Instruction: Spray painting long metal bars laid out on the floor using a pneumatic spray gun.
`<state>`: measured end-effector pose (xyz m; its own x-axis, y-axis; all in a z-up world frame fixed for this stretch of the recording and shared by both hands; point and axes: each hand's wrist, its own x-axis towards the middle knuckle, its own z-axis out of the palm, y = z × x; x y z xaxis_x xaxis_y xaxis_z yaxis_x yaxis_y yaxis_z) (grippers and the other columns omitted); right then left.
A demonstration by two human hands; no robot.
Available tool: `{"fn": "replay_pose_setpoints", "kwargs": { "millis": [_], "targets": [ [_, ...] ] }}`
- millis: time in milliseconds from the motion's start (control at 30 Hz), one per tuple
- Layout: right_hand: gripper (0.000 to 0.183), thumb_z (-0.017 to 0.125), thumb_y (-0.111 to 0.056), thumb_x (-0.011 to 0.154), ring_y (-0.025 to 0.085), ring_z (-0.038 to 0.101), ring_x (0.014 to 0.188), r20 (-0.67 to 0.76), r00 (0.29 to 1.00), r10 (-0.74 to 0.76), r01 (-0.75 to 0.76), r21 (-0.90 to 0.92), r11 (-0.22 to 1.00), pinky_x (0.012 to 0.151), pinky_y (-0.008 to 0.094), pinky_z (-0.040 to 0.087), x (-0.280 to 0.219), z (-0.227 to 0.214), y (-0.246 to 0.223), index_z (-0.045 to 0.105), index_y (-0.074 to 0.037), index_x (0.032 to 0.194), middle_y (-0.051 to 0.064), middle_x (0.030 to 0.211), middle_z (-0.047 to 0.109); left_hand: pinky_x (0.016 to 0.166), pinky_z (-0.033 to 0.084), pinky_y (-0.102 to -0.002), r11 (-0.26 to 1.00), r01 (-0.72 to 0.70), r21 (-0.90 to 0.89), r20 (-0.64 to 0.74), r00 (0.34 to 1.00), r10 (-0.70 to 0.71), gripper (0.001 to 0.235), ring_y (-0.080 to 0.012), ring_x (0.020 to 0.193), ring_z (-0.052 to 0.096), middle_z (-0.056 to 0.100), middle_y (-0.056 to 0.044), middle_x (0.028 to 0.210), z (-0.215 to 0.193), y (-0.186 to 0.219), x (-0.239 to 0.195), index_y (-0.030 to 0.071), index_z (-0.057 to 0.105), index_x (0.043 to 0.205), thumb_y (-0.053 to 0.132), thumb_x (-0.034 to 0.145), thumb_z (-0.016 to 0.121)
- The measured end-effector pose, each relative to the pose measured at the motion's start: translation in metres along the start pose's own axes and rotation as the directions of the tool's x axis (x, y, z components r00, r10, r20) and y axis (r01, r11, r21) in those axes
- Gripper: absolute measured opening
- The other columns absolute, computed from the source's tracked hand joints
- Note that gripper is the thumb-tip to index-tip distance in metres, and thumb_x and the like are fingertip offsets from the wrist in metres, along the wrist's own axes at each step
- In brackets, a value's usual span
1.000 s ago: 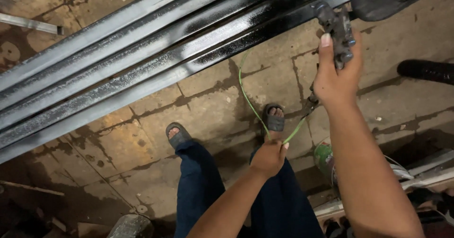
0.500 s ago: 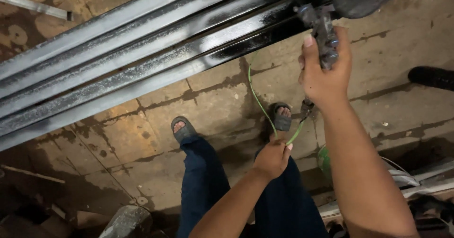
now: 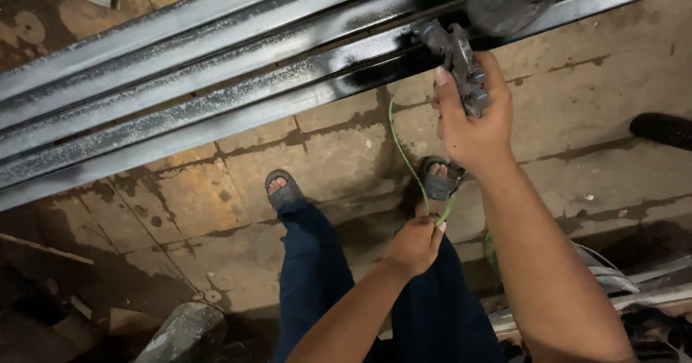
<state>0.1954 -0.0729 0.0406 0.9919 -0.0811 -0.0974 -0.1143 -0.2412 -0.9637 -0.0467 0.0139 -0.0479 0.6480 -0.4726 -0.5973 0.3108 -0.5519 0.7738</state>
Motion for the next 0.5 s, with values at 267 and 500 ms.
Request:
{"fn": "replay_pose_setpoints", "kwargs": {
  "millis": [267, 500],
  "targets": [
    [0.005, 0.057, -0.002, 0.109, 0.026, 0.068, 0.05, 0.067, 0.997, -0.023, 0.024, -0.021, 0.999, 0.037, 0.028, 0.044, -0.004, 0.019, -0.02, 0.061, 0.001, 0.109, 0.02, 0.068, 0.066, 0.047, 0.051, -0.028, 0.998, -0.061, 0.015, -0.136, 0.989, 0.063, 0.041, -0.031, 0.062, 0.066, 0.065, -0.018, 0.069, 0.026, -0.018, 0.003, 0.001, 0.069, 0.093, 0.03, 0.111, 0.045],
    [0.005, 0.058, -0.002, 0.108, 0.039, 0.068, 0.053, 0.11, 0.993, -0.039, 0.038, 0.006, 0.999, 0.035, 0.03, 0.048, -0.006, 0.027, -0.027, 0.061, 0.001, 0.108, 0.029, 0.07, 0.064, 0.049, 0.051, -0.031, 0.997, -0.066, -0.045, -0.111, 0.992, 0.061, 0.045, -0.0338, 0.065, 0.066, 0.065, -0.02, 0.069, 0.015, -0.014, 0.003, 0.0, 0.068, 0.087, 0.029, 0.112, 0.044]
  ]
}}
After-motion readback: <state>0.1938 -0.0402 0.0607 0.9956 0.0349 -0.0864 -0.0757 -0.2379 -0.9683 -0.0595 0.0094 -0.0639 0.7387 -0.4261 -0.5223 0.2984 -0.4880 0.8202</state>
